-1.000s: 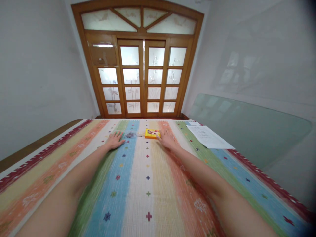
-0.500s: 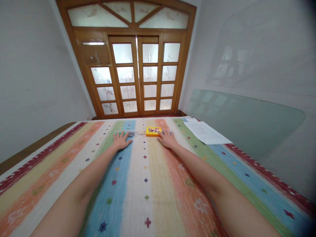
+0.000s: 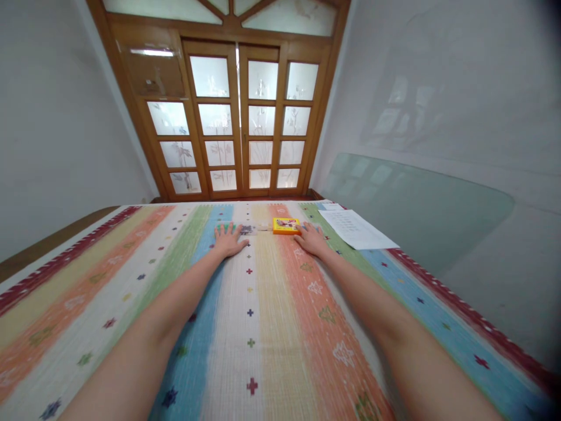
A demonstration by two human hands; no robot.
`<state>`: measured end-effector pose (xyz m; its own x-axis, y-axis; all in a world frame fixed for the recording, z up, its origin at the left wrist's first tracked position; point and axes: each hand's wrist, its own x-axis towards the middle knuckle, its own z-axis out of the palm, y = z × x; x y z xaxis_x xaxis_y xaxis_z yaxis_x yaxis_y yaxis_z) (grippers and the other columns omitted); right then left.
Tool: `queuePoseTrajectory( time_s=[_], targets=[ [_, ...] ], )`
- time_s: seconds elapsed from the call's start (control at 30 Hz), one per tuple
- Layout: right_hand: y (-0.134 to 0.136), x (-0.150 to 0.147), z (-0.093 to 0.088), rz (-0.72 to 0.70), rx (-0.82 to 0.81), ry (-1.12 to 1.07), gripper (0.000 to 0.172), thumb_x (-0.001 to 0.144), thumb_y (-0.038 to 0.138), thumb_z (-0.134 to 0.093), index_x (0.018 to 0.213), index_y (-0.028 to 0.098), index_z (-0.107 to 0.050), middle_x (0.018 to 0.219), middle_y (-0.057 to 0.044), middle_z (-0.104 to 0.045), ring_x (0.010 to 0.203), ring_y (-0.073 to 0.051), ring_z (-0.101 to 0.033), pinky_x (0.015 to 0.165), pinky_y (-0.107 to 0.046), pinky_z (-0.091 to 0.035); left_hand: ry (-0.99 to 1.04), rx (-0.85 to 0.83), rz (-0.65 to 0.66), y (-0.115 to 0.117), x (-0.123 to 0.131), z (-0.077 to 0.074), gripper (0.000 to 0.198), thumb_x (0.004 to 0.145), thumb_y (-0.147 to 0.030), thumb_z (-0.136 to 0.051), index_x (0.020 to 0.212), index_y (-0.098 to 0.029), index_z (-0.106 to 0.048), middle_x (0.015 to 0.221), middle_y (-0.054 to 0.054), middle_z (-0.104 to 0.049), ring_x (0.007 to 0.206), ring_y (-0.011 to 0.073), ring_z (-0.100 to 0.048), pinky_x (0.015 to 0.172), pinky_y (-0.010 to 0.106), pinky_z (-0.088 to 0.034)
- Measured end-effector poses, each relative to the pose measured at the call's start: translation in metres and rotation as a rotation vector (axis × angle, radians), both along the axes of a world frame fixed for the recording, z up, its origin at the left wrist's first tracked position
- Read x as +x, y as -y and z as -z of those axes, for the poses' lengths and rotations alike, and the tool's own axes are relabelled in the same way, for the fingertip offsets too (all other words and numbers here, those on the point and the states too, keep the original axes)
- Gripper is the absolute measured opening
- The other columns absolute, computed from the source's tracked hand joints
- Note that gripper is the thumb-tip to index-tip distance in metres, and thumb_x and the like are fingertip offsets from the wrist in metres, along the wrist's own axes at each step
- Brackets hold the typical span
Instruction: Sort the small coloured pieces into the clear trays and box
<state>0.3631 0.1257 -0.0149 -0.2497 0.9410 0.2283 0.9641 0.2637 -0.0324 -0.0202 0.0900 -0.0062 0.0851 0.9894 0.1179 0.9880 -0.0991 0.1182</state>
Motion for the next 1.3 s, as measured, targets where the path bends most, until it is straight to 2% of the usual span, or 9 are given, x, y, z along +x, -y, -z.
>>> queuePoseTrajectory(
  time_s=[0.3, 0.5, 0.63, 0.8, 0.97, 1.07, 1.13, 1.2, 1.3],
  targets=[
    [-0.015, 0.057, 0.004, 0.027, -0.017, 0.012, 0.068, 0.105, 0.06, -0.041, 0.164, 0.026, -0.041, 0.172, -0.014, -0.032, 0.159, -0.036, -0.027, 0.128, -0.063, -0.02, 0.03, 0.065, -0.001, -0.012, 0.056, 0.01, 0.09, 0.093, -0.08, -0.038, 0.168, -0.032, -0.029, 0.177, 0.014, -0.018, 0.16, 0.0526, -0.008, 0.124, 0.072, 0.003],
    [-0.03, 0.063, 0.001, 0.035, -0.079, 0.045, 0.071, 0.106, 0.059, -0.036, 0.168, 0.024, -0.033, 0.175, -0.013, -0.024, 0.161, -0.034, -0.022, 0.13, -0.06, -0.015, 0.027, 0.036, -0.01, -0.017, 0.065, 0.004, 0.087, 0.095, -0.075, -0.037, 0.17, -0.031, -0.026, 0.178, 0.012, -0.016, 0.162, 0.0479, -0.006, 0.126, 0.07, 0.003],
    [-0.026, 0.057, -0.003, 0.056, -0.085, 0.035, 0.073, 0.106, 0.057, -0.035, 0.169, 0.021, -0.028, 0.177, -0.014, -0.019, 0.163, -0.034, -0.018, 0.13, -0.058, -0.015, 0.059, 0.061, 0.01, -0.013, 0.066, -0.003, 0.089, 0.098, -0.071, -0.035, 0.172, -0.026, -0.015, 0.179, 0.012, -0.01, 0.164, 0.0417, 0.001, 0.129, 0.065, 0.004],
    [0.009, 0.017, -0.013, 0.039, 0.021, -0.021, 0.071, 0.107, 0.052, -0.037, 0.17, 0.021, -0.028, 0.177, -0.013, -0.017, 0.163, -0.034, -0.015, 0.13, -0.057, -0.016, 0.106, 0.051, 0.144, 0.0, 0.057, -0.004, 0.089, 0.099, -0.068, -0.036, 0.173, -0.023, -0.011, 0.18, 0.011, -0.005, 0.165, 0.0395, 0.005, 0.13, 0.062, 0.003],
    [0.053, -0.053, -0.021, -0.296, -0.032, -0.045, 0.066, 0.108, 0.05, -0.037, 0.166, 0.02, -0.038, 0.175, -0.011, -0.025, 0.161, -0.03, -0.023, 0.13, -0.047, -0.02, 0.083, 0.017, 0.231, 0.026, 0.03, -0.001, 0.084, 0.101, -0.067, -0.037, 0.172, -0.026, -0.015, 0.179, 0.01, -0.009, 0.166, 0.0349, -0.004, 0.131, 0.058, -0.007],
    [0.076, -0.095, -0.021, -0.391, -0.112, -0.085, 0.07, 0.107, 0.057, -0.038, 0.167, 0.02, -0.036, 0.174, -0.014, -0.029, 0.159, -0.03, -0.029, 0.128, -0.045, -0.024, 0.043, -0.026, 0.298, 0.051, 0.012, 0.0, 0.08, 0.103, -0.067, -0.036, 0.17, -0.027, -0.024, 0.178, 0.009, -0.02, 0.164, 0.0328, -0.017, 0.131, 0.053, -0.013],
    [0.089, -0.116, -0.02, -0.459, -0.164, -0.074, 0.068, 0.108, 0.059, -0.038, 0.163, 0.02, -0.043, 0.169, -0.016, -0.038, 0.156, -0.029, -0.035, 0.126, -0.043, -0.028, 0.012, -0.053, 0.353, 0.069, 0.003, 0.001, 0.075, 0.103, -0.067, -0.034, 0.167, -0.029, -0.034, 0.176, 0.007, -0.026, 0.162, 0.032, -0.023, 0.131, 0.051, -0.015],
    [0.101, -0.128, -0.019, -0.464, -0.168, -0.052, 0.06, 0.11, 0.055, -0.036, 0.159, 0.022, -0.049, 0.165, -0.016, -0.044, 0.152, -0.03, -0.04, 0.124, -0.047, -0.03, -0.002, -0.047, 0.36, 0.085, -0.005, 0.002, 0.075, 0.103, -0.07, -0.033, 0.167, -0.031, -0.036, 0.177, 0.005, -0.025, 0.162, 0.0323, -0.023, 0.131, 0.052, -0.014],
    [0.114, -0.132, -0.02, -0.468, -0.174, -0.046, 0.061, 0.11, 0.056, -0.035, 0.159, 0.022, -0.047, 0.166, -0.016, -0.042, 0.154, -0.03, -0.037, 0.125, -0.05, -0.027, -0.001, -0.047, 0.357, 0.102, -0.011, 0.001, 0.078, 0.102, -0.074, -0.031, 0.167, -0.03, -0.035, 0.177, 0.005, -0.023, 0.163, 0.0329, -0.021, 0.131, 0.054, -0.014]
  ],
)
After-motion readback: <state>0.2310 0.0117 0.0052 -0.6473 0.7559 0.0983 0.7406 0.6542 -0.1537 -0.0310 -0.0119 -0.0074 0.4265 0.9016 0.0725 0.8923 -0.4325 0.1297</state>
